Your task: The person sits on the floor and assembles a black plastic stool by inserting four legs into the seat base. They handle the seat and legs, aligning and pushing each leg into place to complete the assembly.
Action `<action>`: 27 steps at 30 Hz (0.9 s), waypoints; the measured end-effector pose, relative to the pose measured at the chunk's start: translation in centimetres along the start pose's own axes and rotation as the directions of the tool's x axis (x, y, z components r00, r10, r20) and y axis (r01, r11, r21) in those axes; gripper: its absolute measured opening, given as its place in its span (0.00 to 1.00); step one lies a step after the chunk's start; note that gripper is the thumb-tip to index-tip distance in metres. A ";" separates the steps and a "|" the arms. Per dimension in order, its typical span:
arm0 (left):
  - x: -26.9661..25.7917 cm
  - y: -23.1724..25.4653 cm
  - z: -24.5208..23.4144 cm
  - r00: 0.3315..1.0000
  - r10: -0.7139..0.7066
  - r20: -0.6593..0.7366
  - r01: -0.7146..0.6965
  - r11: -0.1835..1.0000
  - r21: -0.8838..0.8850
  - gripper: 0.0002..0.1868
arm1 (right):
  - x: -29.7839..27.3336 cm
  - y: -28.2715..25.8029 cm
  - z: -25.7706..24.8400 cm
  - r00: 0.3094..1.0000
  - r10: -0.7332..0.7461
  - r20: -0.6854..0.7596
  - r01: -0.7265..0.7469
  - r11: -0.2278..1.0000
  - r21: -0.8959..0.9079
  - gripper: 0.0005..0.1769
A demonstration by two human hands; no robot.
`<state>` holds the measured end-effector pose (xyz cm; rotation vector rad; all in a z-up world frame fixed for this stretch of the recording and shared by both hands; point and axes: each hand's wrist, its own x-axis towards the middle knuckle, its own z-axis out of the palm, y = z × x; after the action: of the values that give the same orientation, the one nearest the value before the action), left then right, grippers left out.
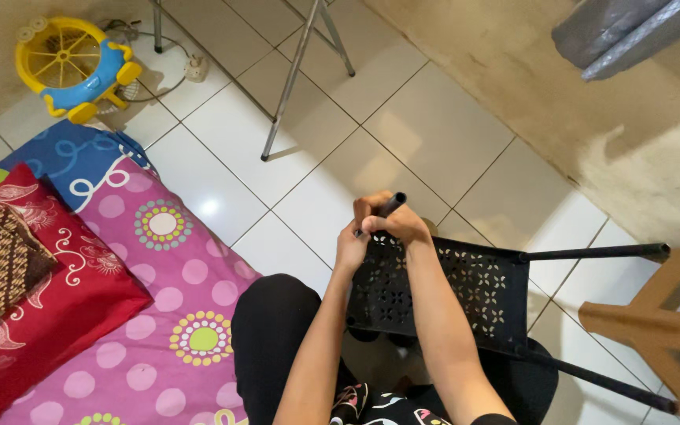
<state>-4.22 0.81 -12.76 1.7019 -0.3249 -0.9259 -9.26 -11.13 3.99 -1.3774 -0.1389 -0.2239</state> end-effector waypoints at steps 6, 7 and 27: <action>0.4 1.6 0.2 0.977 0.209 -0.031 -0.210 0.978 -0.004 0.18 | 0.1 3.8 2.3 0.817 -0.024 -0.576 -0.058 0.991 -0.124 0.27; 0.0 1.3 0.1 0.977 0.209 -0.032 -0.209 0.978 0.005 0.16 | 0.0 4.2 3.1 0.760 -0.099 -0.642 -0.052 0.976 -0.211 0.27; 1.1 -0.4 0.3 0.990 0.139 -0.016 -0.139 0.990 -0.013 0.19 | 0.9 1.7 -0.6 0.997 0.079 0.011 -0.079 0.997 0.012 0.25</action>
<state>-3.83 0.09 -13.59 1.6504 -0.4201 -0.8108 -8.03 -11.49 2.49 -1.3689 -0.0938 -0.1493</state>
